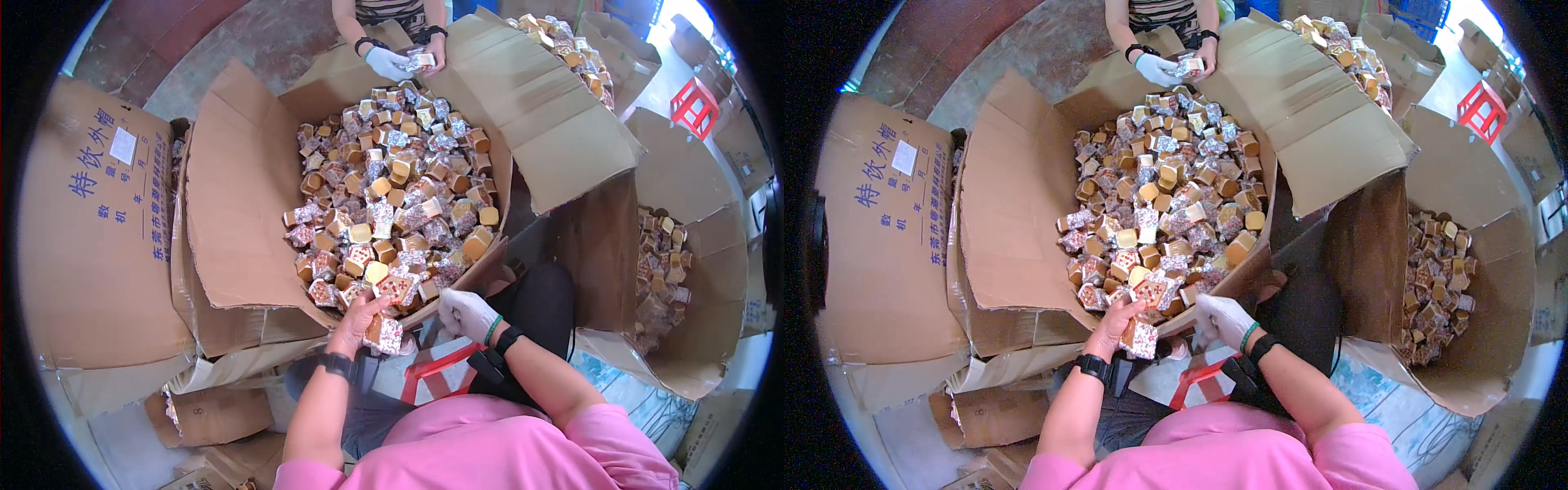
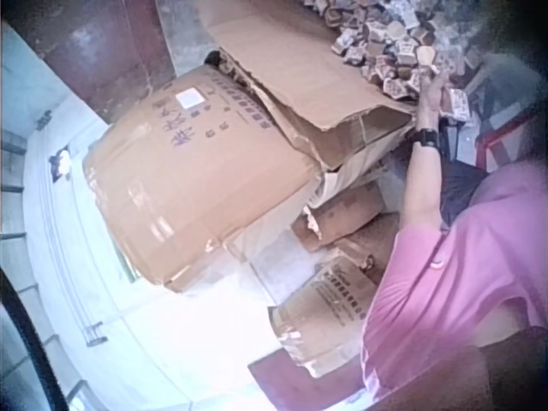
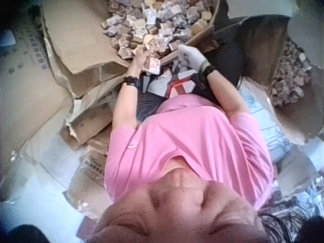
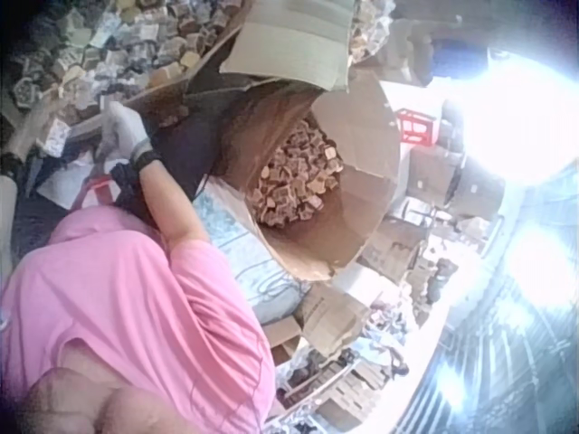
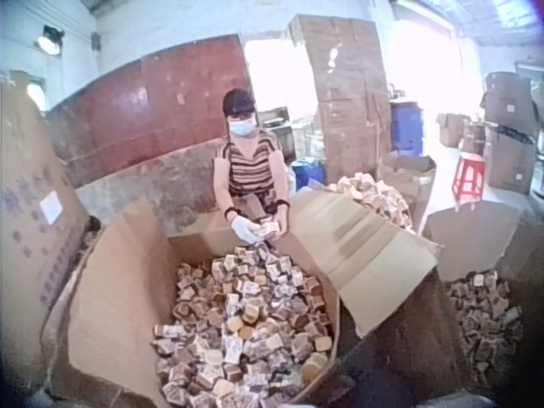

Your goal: Sorting small foil-wrapped cube-shaped objects from a large cardboard box into other containers.

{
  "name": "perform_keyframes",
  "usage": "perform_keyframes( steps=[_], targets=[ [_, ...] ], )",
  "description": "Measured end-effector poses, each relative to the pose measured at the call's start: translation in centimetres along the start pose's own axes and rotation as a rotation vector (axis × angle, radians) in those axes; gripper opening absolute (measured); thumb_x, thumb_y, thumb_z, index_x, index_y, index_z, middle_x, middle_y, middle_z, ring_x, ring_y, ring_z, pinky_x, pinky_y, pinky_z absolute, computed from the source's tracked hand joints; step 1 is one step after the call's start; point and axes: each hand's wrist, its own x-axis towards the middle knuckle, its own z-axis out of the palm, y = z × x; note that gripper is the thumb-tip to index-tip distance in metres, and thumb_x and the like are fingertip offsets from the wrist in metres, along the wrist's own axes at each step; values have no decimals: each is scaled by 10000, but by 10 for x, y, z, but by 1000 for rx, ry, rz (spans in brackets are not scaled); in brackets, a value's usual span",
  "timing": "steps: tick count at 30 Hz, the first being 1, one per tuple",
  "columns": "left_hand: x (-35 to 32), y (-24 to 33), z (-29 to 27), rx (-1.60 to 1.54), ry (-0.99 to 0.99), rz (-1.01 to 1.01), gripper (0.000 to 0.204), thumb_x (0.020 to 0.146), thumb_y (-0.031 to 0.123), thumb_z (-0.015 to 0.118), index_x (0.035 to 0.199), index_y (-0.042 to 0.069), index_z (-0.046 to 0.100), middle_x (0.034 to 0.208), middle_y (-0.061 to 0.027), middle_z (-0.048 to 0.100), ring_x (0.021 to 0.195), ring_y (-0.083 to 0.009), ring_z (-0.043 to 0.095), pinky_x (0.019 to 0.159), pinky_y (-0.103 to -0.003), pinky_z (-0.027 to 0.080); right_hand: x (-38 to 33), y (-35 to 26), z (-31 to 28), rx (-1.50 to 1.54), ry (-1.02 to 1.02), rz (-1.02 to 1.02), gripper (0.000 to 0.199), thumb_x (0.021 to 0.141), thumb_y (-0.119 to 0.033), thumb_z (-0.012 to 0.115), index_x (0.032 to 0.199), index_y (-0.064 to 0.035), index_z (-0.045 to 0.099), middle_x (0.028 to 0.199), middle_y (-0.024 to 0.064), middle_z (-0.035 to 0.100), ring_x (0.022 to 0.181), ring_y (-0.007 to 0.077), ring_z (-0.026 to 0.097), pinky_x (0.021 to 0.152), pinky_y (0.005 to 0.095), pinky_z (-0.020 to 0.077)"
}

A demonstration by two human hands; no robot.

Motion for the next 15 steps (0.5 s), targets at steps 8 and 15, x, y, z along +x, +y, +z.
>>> perform_keyframes(
  steps=[8, 15],
  targets=[
    [-24, 2, 23, 220, -39, 216, 621, 805, 121, 730, 1336, 8, 427, 1208, -69, 576, 1093, -150, 546, 960, -289, 422, -9, -43, 26, 80, 95, 206, 435, 919, -558, 483, 742, -163, 515, 595, -38, 430, 454, 96, 393, 470, 263, 407],
    [-34, 13, 34, 619, -13, 324, 641, 765, 179, 773, 1302, 42, 451, 1144, -97, 612, 1034, -175, 573, 909, -316, 448, -29, -50, 35, 153, -28, 203, 323, 881, -459, 607, 783, -157, 550, 624, -60, 432, 483, 59, 371, 408, 209, 288]
  ],
)
